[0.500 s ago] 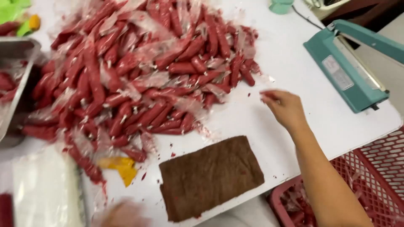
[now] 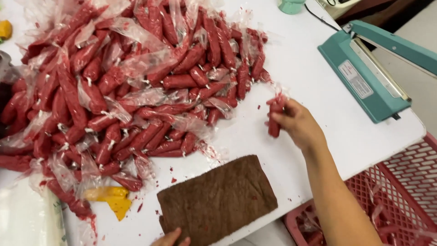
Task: Wiping individual wrapped red food items on a cloth to clean them before further processing.
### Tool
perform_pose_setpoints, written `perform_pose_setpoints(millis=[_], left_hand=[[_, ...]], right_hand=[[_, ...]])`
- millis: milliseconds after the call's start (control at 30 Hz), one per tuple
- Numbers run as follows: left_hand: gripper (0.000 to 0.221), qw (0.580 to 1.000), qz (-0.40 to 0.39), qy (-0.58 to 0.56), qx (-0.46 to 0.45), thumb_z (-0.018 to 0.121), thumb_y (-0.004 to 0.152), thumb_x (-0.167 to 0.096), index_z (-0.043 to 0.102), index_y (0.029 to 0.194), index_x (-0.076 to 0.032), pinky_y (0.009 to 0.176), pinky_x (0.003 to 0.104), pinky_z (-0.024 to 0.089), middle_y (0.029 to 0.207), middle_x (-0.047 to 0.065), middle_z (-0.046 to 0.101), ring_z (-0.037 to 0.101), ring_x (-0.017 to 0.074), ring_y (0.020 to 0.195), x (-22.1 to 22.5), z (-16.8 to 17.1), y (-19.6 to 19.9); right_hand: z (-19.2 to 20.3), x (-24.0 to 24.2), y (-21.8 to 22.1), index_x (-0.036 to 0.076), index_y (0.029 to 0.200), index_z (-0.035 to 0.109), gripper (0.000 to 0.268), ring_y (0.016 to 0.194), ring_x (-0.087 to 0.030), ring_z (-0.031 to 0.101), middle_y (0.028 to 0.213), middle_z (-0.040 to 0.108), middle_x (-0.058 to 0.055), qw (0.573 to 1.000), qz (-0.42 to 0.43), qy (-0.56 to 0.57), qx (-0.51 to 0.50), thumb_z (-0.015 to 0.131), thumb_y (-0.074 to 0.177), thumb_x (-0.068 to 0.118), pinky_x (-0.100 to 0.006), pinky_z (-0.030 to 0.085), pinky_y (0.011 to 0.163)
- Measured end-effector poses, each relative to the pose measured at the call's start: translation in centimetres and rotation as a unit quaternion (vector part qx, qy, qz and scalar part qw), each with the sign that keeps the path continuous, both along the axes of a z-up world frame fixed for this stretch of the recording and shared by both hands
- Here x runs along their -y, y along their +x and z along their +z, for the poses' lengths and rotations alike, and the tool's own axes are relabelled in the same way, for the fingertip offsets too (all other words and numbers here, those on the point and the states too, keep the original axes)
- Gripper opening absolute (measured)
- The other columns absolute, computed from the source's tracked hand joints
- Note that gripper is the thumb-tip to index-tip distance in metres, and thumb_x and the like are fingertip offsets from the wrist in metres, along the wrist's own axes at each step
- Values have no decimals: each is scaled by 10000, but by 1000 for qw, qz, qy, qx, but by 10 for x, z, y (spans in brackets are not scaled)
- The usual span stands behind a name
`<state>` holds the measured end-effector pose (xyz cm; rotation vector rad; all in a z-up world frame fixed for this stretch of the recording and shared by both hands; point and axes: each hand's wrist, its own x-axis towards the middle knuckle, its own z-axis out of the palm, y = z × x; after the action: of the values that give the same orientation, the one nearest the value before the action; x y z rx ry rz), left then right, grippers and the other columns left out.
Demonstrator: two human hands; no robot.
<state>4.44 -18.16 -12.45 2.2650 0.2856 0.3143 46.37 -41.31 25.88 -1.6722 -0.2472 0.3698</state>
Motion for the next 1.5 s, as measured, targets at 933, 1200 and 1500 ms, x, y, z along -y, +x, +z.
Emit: perform_pose_setpoints(millis=[933,1200,1500], left_hand=[[243,766,-38,-640,54,528,997,-231,540,794,-98,590,351,506,496,-50,353,388,129,419,40,478,193],[38,692,-38,-716,91,598,977,-108,610,977,-72,518,337,532,625,-35,373,361,90,447,27,459,213],[216,880,-117,-460,-6,554,992,-258,624,833,-129,655,258,564,840,54,748,639,132,709,55,480,171]], right_hand=[[39,-32,-222,80,669,433,111,867,-285,583,798,508,-132,941,201,197,-188,429,763,20,-397,345,851],[49,-40,-226,68,690,460,132,1159,-435,624,1087,665,-327,864,196,315,-342,470,822,66,-563,460,1065],[5,-33,-211,35,842,616,93,715,-205,602,747,619,-93,929,73,249,-263,541,895,17,-313,481,682]])
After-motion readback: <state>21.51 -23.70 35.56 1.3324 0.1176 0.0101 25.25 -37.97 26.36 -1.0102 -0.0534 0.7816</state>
